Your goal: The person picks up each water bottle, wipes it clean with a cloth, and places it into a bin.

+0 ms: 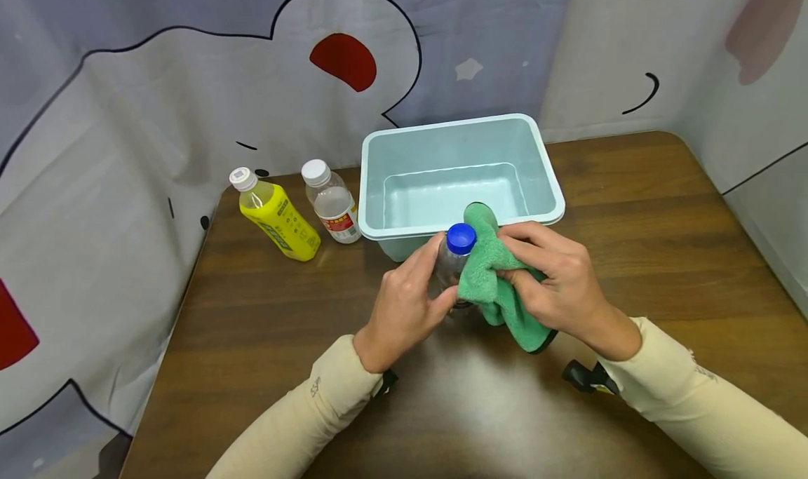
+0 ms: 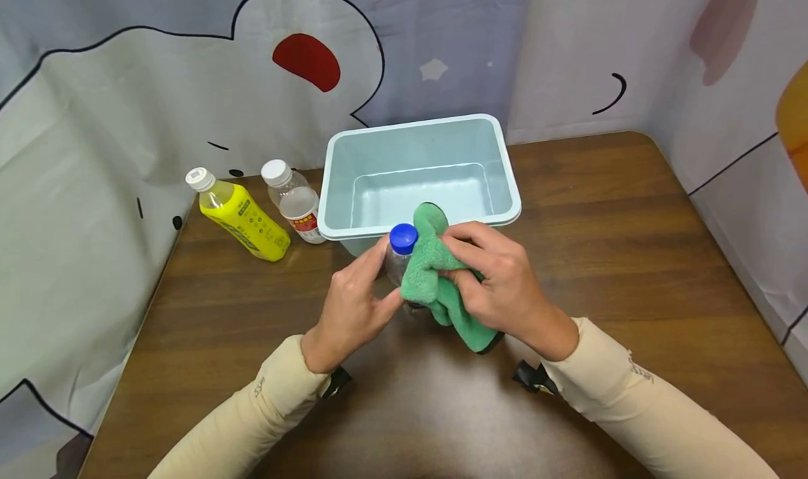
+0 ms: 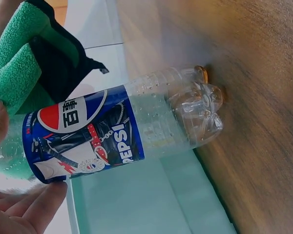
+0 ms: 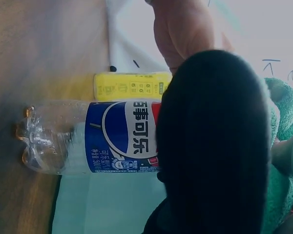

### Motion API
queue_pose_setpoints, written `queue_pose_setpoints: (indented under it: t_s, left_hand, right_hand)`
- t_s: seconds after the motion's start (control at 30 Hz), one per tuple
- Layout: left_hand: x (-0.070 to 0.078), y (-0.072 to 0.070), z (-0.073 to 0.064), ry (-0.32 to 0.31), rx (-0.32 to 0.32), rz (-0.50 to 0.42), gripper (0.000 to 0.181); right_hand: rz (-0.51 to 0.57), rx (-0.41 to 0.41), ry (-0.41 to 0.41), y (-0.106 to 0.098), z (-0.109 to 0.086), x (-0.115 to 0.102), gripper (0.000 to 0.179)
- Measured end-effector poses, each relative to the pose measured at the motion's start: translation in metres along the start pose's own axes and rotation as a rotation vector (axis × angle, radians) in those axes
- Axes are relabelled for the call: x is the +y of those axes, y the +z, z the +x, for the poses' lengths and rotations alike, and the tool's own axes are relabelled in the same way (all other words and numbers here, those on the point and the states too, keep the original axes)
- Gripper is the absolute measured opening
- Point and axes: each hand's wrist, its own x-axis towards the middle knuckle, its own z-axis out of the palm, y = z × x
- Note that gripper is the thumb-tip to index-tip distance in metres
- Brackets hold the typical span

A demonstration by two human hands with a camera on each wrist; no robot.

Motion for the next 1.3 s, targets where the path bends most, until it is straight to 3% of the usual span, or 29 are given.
queue_pose_setpoints:
  t_s: [0.5,0.87,1.3]
  left_hand:
    - [0.002,-0.002,-0.002,-0.001,-0.001,0.013,0.068]
    - [0.002,0.0,-0.004,-0.012,-0.004,0.024,0.073]
    - [0.003,0.001,-0.004,-0.002,0.005,-0.003,0.073]
  right_hand:
    - [-0.06,-0.02,0.032,-0.001,-0.001,-0.005,0.03]
    - [-0.06,-0.048,0.049,-0.002,-0.005,-0.003,0.029]
    - [-0.03,-0.027,0.043,0.0,-0.012,0.0,0.03]
